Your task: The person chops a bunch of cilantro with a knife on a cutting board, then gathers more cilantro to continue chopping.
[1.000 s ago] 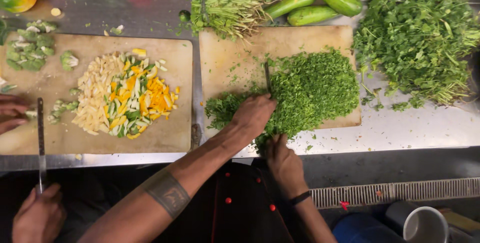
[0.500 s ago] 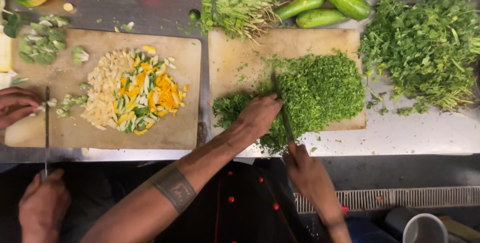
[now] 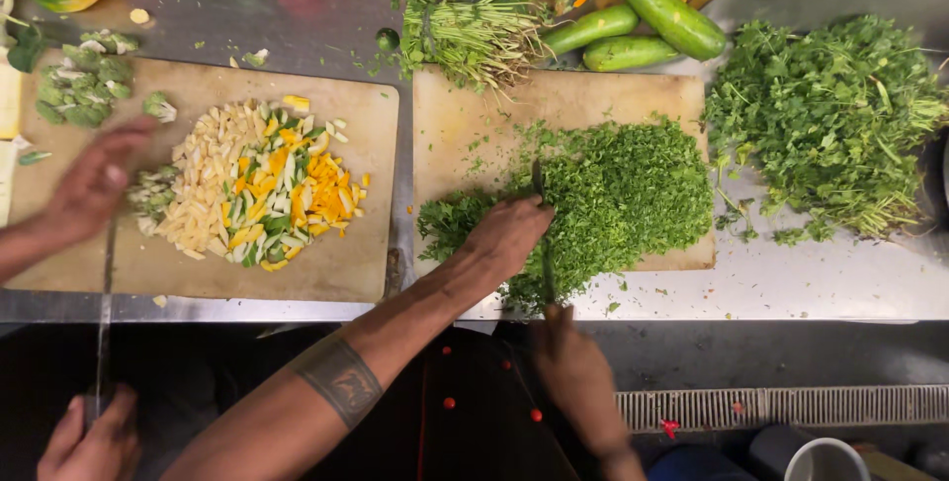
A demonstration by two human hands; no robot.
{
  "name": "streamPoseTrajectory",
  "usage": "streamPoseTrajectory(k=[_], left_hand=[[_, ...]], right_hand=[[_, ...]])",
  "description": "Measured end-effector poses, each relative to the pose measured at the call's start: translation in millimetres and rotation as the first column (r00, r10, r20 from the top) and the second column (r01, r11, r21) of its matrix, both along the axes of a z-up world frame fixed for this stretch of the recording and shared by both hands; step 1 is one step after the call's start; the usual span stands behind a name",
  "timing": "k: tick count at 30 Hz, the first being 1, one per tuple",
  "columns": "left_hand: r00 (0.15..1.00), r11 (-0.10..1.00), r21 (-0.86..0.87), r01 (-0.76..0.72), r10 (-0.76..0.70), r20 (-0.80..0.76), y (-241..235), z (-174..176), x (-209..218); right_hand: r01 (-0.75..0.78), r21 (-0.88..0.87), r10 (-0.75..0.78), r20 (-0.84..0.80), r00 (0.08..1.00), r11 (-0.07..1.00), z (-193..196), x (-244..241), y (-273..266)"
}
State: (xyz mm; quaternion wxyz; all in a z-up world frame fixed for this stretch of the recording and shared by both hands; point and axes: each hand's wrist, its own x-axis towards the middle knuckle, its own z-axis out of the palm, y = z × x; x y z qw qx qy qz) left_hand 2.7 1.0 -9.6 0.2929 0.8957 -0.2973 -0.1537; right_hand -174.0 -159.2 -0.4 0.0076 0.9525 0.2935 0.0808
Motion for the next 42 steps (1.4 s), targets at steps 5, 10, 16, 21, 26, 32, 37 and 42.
streamPoseTrajectory(k=[5,10,16,21,26,32,37,42], left_hand=[[0.996,1.0,-0.01,0.021,-0.02,0.09,-0.7,-15.9,-4.7],[0.999,0.999,-0.034,-0.022,0.021,-0.044,5.6,-11.3,-2.3],[0.998,0.999,-0.038,-0.024,0.022,-0.058,6.6,-2.3,1.4],[0.999,0.994,-0.102,-0.049,0.048,-0.017,8.5,0.8,-0.8],[0.993,0.995,-0.08,-0.052,0.043,-0.108,10.5,-10.3,-1.3],[0.996,0.984,-0.165,-0.062,0.051,-0.068,12.7,-6.1,-0.4],[0.96,0.992,-0.064,-0.112,0.091,-0.265,13.3,9.0,0.8],[0.993,0.978,-0.198,-0.065,0.044,-0.109,20.1,16.8,1.1]], right_hand=[[0.224,0.204,-0.205,-0.109,0.973,0.953,-0.9,28.7,0.5],[0.282,0.025,-0.277,-0.112,0.954,0.959,6.4,3.2,9.4],[0.419,0.169,-0.273,-0.539,0.797,0.892,3.7,4.3,-22.3],[0.52,0.219,-0.395,-0.434,0.81,0.825,-3.7,3.0,21.3],[0.413,0.348,-0.256,-0.415,0.873,0.842,15.0,16.0,4.1],[0.698,0.167,-0.53,-0.537,0.657,0.697,-17.3,16.5,36.0],[0.328,0.242,-0.219,-0.388,0.895,0.913,7.5,12.3,-11.5],[0.704,0.182,-0.416,-0.695,0.586,0.686,20.1,11.2,33.0]])
